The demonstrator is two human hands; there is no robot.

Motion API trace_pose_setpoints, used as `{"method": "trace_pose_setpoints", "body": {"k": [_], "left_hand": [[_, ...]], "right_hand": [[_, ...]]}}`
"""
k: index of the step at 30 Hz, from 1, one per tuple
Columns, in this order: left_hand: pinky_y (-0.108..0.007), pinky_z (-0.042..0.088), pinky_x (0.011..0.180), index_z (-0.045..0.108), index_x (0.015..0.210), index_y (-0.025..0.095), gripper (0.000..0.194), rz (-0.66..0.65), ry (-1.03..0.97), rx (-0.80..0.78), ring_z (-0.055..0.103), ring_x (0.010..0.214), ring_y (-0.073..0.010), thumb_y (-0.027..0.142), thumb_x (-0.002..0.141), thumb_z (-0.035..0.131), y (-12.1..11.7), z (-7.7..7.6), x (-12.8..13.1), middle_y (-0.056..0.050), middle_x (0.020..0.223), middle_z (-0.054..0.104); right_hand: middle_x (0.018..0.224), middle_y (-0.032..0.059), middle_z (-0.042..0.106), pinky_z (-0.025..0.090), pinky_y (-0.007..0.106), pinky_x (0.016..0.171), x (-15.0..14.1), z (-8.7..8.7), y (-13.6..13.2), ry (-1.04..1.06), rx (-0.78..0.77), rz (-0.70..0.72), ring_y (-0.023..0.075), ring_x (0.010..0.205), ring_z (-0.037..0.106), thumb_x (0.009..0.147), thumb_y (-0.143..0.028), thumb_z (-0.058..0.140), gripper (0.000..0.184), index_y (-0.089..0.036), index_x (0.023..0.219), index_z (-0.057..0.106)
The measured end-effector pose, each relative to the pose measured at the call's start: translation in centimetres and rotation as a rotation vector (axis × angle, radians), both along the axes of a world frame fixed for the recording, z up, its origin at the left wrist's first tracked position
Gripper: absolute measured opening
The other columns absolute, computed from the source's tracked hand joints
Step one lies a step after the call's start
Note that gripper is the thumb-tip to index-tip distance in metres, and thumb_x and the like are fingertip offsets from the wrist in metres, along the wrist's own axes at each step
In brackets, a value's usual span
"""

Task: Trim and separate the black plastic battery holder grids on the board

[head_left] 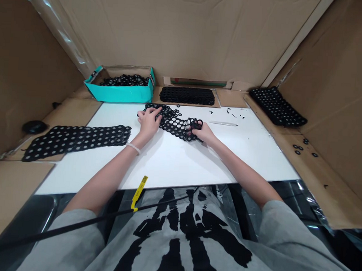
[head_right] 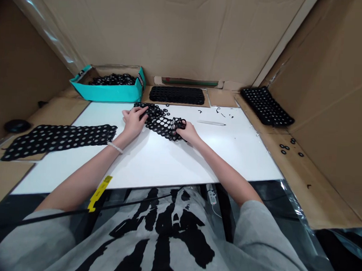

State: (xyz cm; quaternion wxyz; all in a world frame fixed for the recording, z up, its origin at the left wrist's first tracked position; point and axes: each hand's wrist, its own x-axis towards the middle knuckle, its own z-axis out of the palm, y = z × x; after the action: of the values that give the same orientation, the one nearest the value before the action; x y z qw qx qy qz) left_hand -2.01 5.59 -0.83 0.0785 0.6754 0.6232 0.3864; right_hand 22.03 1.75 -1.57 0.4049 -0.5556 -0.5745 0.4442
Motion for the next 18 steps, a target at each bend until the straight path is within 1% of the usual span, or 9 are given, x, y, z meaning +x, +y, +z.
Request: {"method": "trace_pose_setpoints", "body": {"k": [1, 2, 5, 6, 7, 10, 14, 16, 18], "left_hand": [[-0.048, 0.034, 0.096, 0.07, 0.12, 0.025, 0.038, -0.033, 0.05, 0.015, 0.045, 0.115, -0.034, 0.039, 0.088, 0.056, -0.4, 0.3, 0.2, -0.01, 0.128, 0.063], [-0.048, 0.033, 0.096, 0.071, 0.119, 0.025, 0.038, -0.104, 0.084, 0.01, 0.045, 0.114, -0.0337, 0.041, 0.088, 0.057, -0.8, 0.5, 0.6, -0.009, 0.126, 0.064], [-0.046, 0.034, 0.094, 0.075, 0.103, 0.025, 0.032, -0.38, 0.136, -0.076, 0.049, 0.104, -0.0303, 0.049, 0.084, 0.062, -2.6, 0.9, 2.6, -0.006, 0.106, 0.073], [-0.044, 0.035, 0.092, 0.075, 0.097, 0.024, 0.032, -0.435, 0.131, -0.1, 0.051, 0.101, -0.0293, 0.05, 0.082, 0.064, -3.2, 1.0, 3.3, -0.005, 0.1, 0.074], [-0.043, 0.037, 0.09, 0.075, 0.093, 0.023, 0.033, -0.462, 0.114, -0.113, 0.052, 0.099, -0.0285, 0.052, 0.08, 0.067, -3.6, 0.9, 3.9, -0.005, 0.096, 0.074], [-0.039, 0.042, 0.085, 0.074, 0.085, 0.021, 0.032, -0.465, 0.021, -0.125, 0.056, 0.094, -0.0266, 0.051, 0.076, 0.071, -4.2, 0.6, 4.9, -0.006, 0.09, 0.075], [-0.035, 0.047, 0.081, 0.077, 0.087, 0.019, 0.02, -0.48, -0.18, -0.248, 0.064, 0.086, -0.0234, 0.033, 0.075, 0.07, -3.4, 0.0, 4.7, -0.005, 0.089, 0.076], [-0.034, 0.049, 0.079, 0.078, 0.087, 0.017, 0.019, -0.448, -0.255, -0.309, 0.066, 0.082, -0.023, 0.028, 0.073, 0.07, -2.7, -0.1, 4.0, -0.006, 0.09, 0.077], [-0.035, 0.049, 0.079, 0.078, 0.086, 0.017, 0.019, -0.376, -0.268, -0.302, 0.067, 0.081, -0.0239, 0.027, 0.072, 0.07, -1.8, -0.1, 3.1, -0.007, 0.089, 0.077]], "right_hand": [[0.078, 0.002, 0.069, 0.052, 0.032, 0.08, 0.0, 0.1, 0.0, 0.046, -0.02, 0.005, 0.0188, 0.079, 0.064, 0.059, -0.016, 0.052, 0.023, -0.016, 0.079, 0.064], [0.078, 0.0018, 0.068, 0.053, 0.032, 0.08, 0.0, 0.2, 0.1, 0.089, -0.043, 0.009, 0.0185, 0.078, 0.064, 0.058, -0.014, 0.051, 0.025, -0.016, 0.08, 0.064], [0.076, -0.0001, 0.067, 0.054, 0.032, 0.079, -0.3, 0.5, 0.0, 0.18, -0.085, 0.004, 0.0179, 0.078, 0.064, 0.056, -0.012, 0.053, 0.027, -0.017, 0.081, 0.061], [0.075, -0.0009, 0.066, 0.054, 0.032, 0.08, -0.5, 0.5, 0.0, 0.204, -0.087, -0.002, 0.0176, 0.078, 0.063, 0.056, -0.011, 0.054, 0.026, -0.017, 0.081, 0.059], [0.075, -0.0015, 0.066, 0.054, 0.032, 0.081, -0.6, 0.6, -0.1, 0.225, -0.085, -0.003, 0.0174, 0.079, 0.063, 0.056, -0.011, 0.055, 0.025, -0.017, 0.08, 0.058], [0.078, -0.0012, 0.067, 0.054, 0.032, 0.084, -0.8, 0.5, -0.2, 0.265, -0.073, 0.011, 0.0171, 0.082, 0.064, 0.057, -0.012, 0.055, 0.023, -0.018, 0.079, 0.055], [0.088, 0.0016, 0.069, 0.053, 0.032, 0.085, -0.8, 0.2, -0.2, 0.251, -0.042, 0.029, 0.0171, 0.086, 0.064, 0.059, -0.012, 0.056, 0.023, -0.018, 0.081, 0.057], [0.091, 0.0024, 0.07, 0.052, 0.032, 0.085, -0.7, -0.2, 0.0, 0.209, -0.021, 0.035, 0.0175, 0.087, 0.064, 0.058, -0.012, 0.056, 0.027, -0.017, 0.085, 0.059], [0.089, 0.0024, 0.07, 0.052, 0.033, 0.084, -0.5, -0.7, 0.1, 0.15, -0.007, 0.042, 0.0181, 0.086, 0.063, 0.057, -0.012, 0.056, 0.03, -0.016, 0.086, 0.06]]}}
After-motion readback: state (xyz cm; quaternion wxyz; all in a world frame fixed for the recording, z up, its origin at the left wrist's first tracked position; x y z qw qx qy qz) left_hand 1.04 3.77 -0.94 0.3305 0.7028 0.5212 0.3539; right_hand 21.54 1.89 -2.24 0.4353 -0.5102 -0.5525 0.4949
